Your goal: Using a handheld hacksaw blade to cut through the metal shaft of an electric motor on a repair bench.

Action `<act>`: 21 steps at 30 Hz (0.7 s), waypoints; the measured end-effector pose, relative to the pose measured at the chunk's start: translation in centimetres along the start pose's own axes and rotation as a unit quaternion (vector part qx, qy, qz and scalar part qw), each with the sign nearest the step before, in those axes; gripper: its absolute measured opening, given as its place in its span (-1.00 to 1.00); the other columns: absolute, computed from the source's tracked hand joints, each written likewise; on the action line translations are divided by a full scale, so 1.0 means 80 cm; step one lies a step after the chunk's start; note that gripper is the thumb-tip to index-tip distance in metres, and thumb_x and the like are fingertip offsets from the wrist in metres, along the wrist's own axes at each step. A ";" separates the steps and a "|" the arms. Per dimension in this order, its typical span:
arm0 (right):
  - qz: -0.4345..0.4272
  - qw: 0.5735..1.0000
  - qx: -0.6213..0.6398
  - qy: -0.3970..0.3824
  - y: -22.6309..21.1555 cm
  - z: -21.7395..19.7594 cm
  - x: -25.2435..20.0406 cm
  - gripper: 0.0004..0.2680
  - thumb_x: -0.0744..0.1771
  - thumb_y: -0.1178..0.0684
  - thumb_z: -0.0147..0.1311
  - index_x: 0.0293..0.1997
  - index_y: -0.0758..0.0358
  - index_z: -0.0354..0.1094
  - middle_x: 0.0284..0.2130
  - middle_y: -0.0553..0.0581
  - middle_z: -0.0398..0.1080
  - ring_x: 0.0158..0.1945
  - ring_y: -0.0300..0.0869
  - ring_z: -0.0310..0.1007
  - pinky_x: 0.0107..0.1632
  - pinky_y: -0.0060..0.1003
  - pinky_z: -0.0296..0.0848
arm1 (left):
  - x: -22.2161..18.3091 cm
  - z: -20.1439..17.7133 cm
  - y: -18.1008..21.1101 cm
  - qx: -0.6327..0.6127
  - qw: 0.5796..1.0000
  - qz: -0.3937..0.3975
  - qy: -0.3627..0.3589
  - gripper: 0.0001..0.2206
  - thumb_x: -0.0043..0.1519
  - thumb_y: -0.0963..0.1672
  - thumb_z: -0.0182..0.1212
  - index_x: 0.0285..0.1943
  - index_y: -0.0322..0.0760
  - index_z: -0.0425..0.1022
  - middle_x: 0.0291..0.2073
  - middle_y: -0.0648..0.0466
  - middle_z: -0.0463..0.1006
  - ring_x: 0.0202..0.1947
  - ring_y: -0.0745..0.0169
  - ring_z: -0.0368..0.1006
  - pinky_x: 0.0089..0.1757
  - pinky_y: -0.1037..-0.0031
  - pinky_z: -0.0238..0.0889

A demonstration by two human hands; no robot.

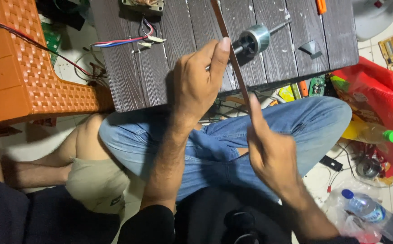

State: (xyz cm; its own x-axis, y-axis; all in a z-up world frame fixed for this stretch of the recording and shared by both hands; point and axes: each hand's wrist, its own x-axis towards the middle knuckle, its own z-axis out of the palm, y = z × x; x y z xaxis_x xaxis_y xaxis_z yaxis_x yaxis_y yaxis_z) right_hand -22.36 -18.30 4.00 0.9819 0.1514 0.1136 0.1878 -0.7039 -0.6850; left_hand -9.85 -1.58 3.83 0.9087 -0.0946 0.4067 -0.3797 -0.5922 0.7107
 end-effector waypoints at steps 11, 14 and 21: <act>-0.025 0.999 -0.019 0.011 0.010 0.005 0.009 -0.50 0.33 0.36 0.08 0.48 0.27 0.11 -0.65 0.03 0.32 -0.67 -0.28 0.11 -0.55 -0.29 0.15 | 0.007 -0.001 -0.012 -0.075 0.997 -0.027 -0.018 -0.53 0.42 0.04 -0.25 -0.37 -0.24 0.49 -0.77 0.28 0.17 -0.80 0.46 0.01 -0.67 0.48 -0.20; -0.006 1.000 -0.012 0.008 0.014 0.000 -0.011 -0.53 0.31 0.37 0.08 0.43 0.34 0.17 -0.70 0.01 0.27 -0.69 -0.30 0.09 -0.57 -0.33 0.13 | 0.008 -0.001 -0.013 -0.063 0.998 -0.015 -0.021 -0.54 0.42 0.03 -0.23 -0.39 -0.24 0.50 -0.78 0.25 0.23 -0.81 0.43 0.04 -0.67 0.47 -0.17; -0.043 0.998 -0.026 0.037 -0.009 0.007 0.079 -0.49 0.34 0.30 0.07 0.51 0.14 0.07 -0.59 0.08 0.39 -0.63 -0.20 0.29 -0.49 -0.22 0.25 | 0.002 -0.006 0.000 -0.006 0.998 -0.005 -0.064 -0.56 0.41 0.02 -0.19 -0.38 -0.27 0.49 -0.71 0.12 0.42 -0.77 0.27 0.22 -0.64 0.35 -0.01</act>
State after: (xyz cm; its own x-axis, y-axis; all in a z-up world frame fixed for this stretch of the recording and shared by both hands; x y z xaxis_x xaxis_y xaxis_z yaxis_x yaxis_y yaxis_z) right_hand -16.28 -16.44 4.82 0.9606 0.1630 0.2253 0.2715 -0.7253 -0.6326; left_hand -9.81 -1.19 4.13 0.9269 -0.1913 0.3229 -0.3719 -0.5846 0.7211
